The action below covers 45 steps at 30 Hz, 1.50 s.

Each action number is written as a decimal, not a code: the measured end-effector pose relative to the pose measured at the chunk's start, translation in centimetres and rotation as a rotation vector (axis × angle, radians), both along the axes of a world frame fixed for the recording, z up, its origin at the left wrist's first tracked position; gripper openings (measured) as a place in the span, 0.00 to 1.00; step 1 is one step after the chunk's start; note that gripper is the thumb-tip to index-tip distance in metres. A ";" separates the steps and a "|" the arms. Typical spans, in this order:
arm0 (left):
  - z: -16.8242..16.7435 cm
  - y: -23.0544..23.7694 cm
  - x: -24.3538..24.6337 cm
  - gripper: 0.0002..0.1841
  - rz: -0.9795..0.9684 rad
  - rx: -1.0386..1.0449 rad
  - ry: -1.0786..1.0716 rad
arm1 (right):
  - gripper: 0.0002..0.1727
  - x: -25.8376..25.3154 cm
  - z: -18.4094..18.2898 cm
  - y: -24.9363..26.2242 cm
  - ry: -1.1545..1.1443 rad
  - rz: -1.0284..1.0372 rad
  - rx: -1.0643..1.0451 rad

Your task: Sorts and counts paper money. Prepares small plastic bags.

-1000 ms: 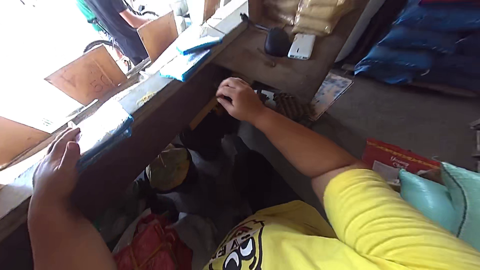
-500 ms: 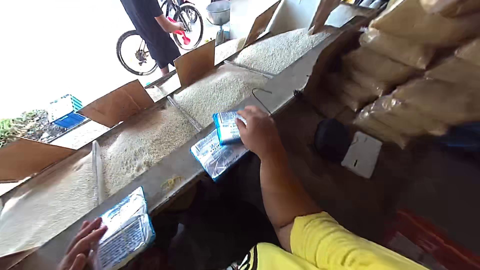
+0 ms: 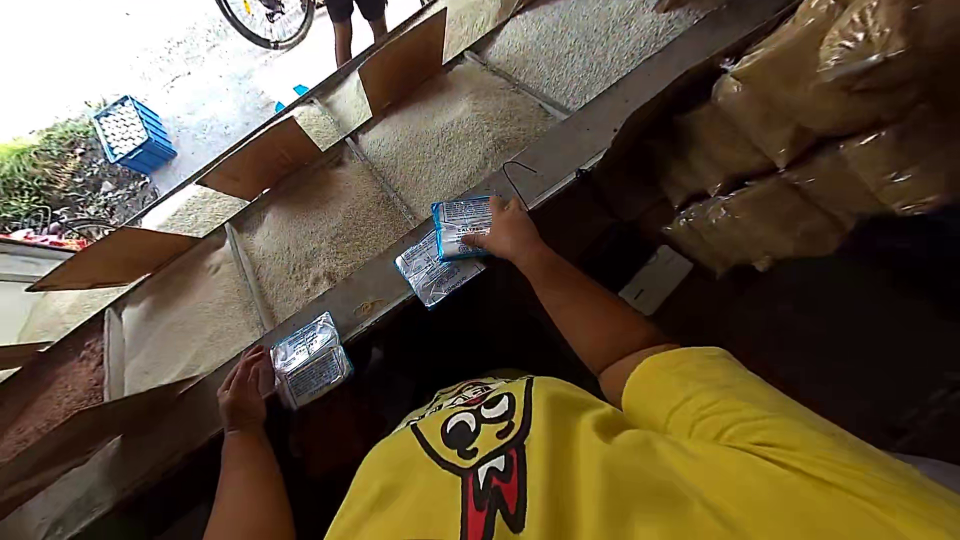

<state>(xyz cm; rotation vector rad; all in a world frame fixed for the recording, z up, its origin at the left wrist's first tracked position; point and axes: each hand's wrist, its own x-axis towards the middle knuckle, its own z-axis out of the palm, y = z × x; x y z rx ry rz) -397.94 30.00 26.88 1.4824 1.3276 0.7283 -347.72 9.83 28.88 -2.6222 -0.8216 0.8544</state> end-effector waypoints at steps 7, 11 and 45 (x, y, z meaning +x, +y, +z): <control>5.5 0.3 8.9 0.20 -0.061 0.127 0.093 | 0.61 1.5 0.3 -1.1 0.165 -0.266 0.115; 6.8 -0.9 17.2 0.15 -0.448 0.087 0.267 | 0.56 2.3 0.5 -2.3 0.237 -0.332 0.115; 5.6 -5.2 40.3 0.16 -1.006 -0.009 -0.013 | 0.62 -2.6 -0.2 -6.4 0.019 -0.403 0.774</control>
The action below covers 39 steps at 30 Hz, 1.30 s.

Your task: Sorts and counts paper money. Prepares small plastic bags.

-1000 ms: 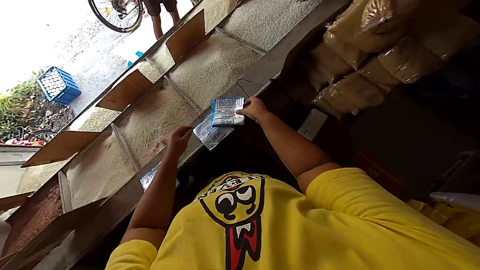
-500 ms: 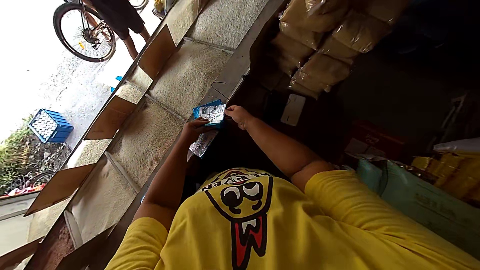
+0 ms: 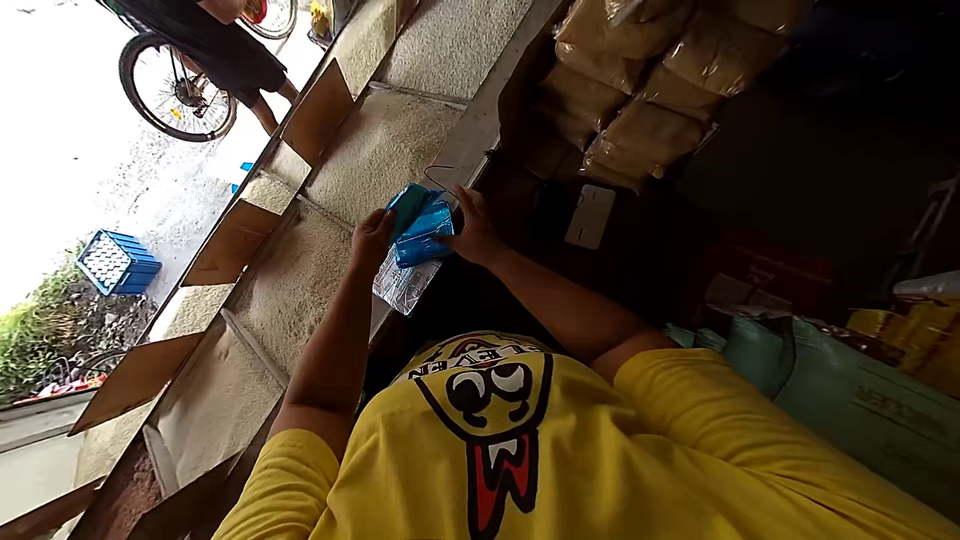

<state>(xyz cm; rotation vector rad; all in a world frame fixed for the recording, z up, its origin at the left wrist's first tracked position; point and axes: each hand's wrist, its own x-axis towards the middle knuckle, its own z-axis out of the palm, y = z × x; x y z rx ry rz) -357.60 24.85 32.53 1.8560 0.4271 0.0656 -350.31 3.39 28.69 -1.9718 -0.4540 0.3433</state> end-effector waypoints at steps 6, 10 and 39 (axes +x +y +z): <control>5.0 -2.3 0.0 0.18 -0.109 -0.044 -0.066 | 0.37 0.3 6.6 -0.2 -0.403 0.096 0.096; 5.7 -4.1 -0.1 0.17 -0.154 0.087 -0.070 | 0.24 0.3 7.3 -1.5 -0.045 0.106 0.207; -9.8 -21.2 6.6 0.29 0.152 -0.227 0.616 | 0.16 -7.8 7.5 -20.9 -0.190 -0.797 0.394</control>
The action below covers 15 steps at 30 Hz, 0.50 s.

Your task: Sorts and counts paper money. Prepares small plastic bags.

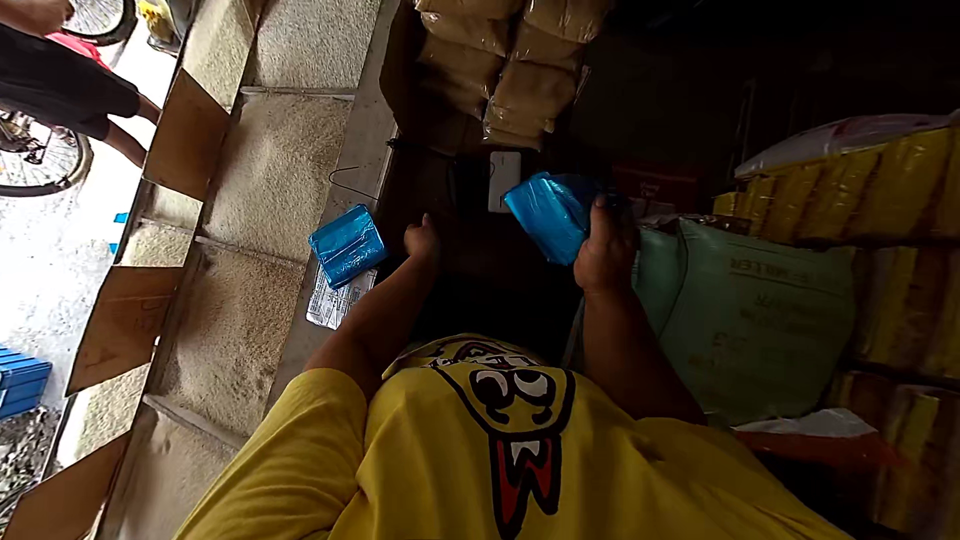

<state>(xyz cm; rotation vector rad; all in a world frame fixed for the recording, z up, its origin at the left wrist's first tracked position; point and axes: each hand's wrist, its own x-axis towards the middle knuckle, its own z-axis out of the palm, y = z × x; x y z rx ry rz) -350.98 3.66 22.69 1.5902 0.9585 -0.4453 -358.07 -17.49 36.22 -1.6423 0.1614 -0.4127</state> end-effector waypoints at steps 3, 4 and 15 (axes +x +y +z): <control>-0.1 0.1 0.7 0.21 -0.030 0.102 -0.032 | 0.23 0.2 1.4 -1.1 0.081 0.112 0.045; 0.3 0.1 0.5 0.20 -0.043 0.136 -0.052 | 0.24 0.4 1.6 -1.2 0.099 0.130 0.063; 11.0 8.1 -6.9 0.15 -0.246 0.508 -0.922 | 0.06 8.0 3.3 3.0 0.268 0.511 0.070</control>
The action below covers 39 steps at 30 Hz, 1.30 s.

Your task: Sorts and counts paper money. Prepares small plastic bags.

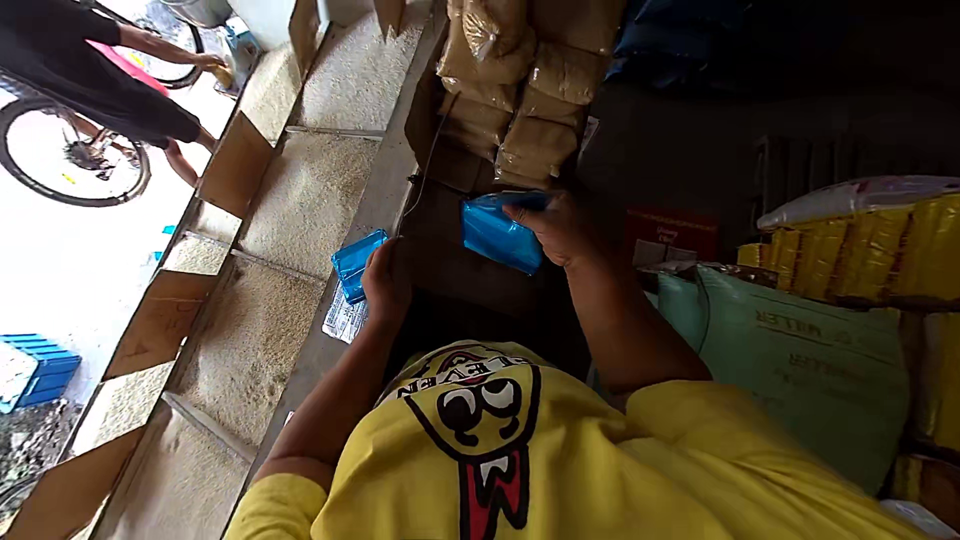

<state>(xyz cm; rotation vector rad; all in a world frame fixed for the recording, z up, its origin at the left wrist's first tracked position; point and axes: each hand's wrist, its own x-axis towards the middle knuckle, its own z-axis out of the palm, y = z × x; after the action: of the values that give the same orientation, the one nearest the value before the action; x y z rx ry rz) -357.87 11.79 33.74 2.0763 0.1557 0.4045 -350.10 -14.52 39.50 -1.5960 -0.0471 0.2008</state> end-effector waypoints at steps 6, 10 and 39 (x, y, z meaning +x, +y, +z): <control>8.3 4.0 -5.3 0.20 -0.049 -0.177 -0.070 | 0.03 3.2 0.8 9.4 0.071 0.310 0.117; 10.6 5.4 -8.7 0.14 0.127 0.242 -0.167 | 0.02 3.8 1.2 15.8 0.100 0.461 0.199; 12.4 9.1 -18.8 0.13 0.657 -0.660 -0.241 | 0.14 -9.5 2.0 30.4 -0.914 0.905 0.130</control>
<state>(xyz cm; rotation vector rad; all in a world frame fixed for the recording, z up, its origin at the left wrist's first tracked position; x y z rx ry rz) -376.67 20.93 46.18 1.2740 0.7306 0.8619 -359.58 15.86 41.53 -1.3206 -1.4649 0.1393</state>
